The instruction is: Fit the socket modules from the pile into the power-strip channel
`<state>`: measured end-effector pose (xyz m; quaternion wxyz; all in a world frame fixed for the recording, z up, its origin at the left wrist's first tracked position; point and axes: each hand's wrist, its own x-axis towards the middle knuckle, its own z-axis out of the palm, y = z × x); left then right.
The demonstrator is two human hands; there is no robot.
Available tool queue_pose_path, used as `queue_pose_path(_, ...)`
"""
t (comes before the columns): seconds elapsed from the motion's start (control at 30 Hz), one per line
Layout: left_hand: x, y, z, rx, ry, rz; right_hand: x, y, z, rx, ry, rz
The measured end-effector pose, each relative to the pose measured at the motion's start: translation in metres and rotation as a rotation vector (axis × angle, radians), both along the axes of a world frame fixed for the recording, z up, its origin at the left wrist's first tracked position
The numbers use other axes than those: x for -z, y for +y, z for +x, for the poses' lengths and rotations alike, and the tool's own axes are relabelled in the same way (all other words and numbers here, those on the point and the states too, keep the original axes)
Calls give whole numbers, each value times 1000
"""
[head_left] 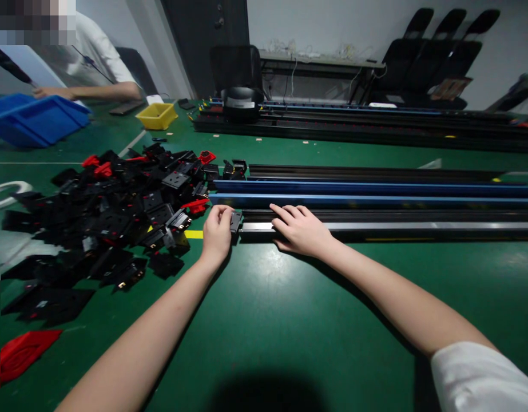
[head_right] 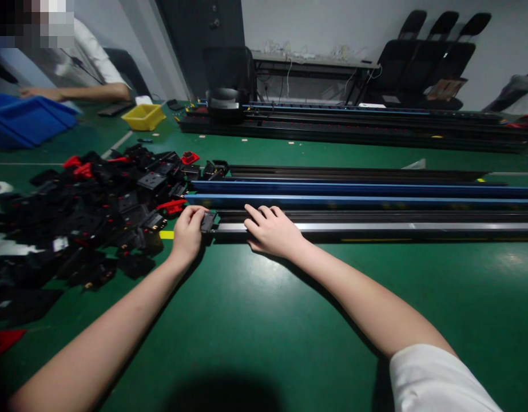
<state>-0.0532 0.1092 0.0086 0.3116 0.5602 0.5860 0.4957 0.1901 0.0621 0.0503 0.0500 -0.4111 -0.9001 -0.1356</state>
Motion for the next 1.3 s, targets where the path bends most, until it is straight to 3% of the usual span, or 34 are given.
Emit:
queue_pose_path(0.47, 0, -8, 7, 64, 149, -80, 0, 0, 0, 8, 58, -41)
queue_pose_path(0.7, 10, -10, 12, 133, 251, 13, -1, 2, 1, 47, 152, -103)
queue_pose_path(0.97, 8, -10, 11, 223, 318, 40, -1, 4, 4, 68, 254, -161)
queue_pose_path(1.2, 5, -16, 16, 103, 308, 13, 0, 5, 6, 56, 358, -181)
queue_pose_path(1.3, 1, -17, 15, 140, 278, -10, 0, 5, 6, 51, 366, -181)
